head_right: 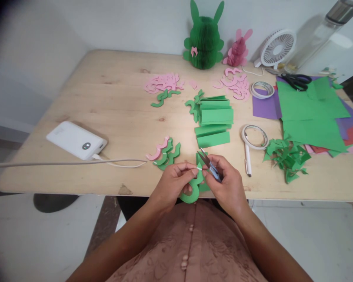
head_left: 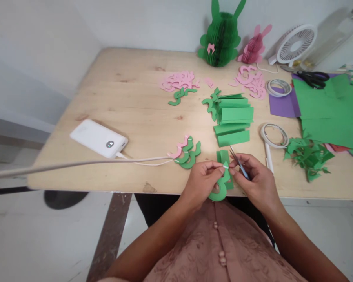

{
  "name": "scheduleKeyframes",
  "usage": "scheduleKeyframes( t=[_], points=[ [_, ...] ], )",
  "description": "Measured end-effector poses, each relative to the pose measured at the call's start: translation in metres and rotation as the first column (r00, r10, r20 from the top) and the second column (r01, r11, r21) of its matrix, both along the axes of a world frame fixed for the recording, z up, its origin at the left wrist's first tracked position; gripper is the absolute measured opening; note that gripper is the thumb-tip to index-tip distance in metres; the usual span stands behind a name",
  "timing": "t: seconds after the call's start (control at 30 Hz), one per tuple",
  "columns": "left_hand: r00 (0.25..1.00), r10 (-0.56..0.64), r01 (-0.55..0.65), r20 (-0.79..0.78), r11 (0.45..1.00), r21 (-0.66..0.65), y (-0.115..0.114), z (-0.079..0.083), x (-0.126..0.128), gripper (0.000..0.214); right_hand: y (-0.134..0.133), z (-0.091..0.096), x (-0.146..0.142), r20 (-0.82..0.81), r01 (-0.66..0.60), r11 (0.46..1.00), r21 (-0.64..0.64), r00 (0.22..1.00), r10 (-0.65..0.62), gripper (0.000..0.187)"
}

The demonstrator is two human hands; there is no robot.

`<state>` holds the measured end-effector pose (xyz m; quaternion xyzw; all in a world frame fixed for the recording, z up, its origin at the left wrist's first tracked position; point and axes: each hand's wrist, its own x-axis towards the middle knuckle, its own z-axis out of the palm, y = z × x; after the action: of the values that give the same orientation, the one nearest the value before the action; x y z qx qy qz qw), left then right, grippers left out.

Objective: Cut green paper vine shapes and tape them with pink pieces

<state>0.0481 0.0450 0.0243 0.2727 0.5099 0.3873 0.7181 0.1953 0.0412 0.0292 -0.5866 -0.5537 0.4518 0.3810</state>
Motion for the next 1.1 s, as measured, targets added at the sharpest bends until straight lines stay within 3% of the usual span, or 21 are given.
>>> scheduleKeyframes(
  t=[1.1],
  points=[
    [0.997, -0.067, 0.072, -0.044, 0.991, 0.112, -0.001, -0.011, 0.000, 0.022, 0.003, 0.001, -0.002, -0.030, 0.042, 0.998, -0.043, 0.999, -0.043, 0.025]
  ],
)
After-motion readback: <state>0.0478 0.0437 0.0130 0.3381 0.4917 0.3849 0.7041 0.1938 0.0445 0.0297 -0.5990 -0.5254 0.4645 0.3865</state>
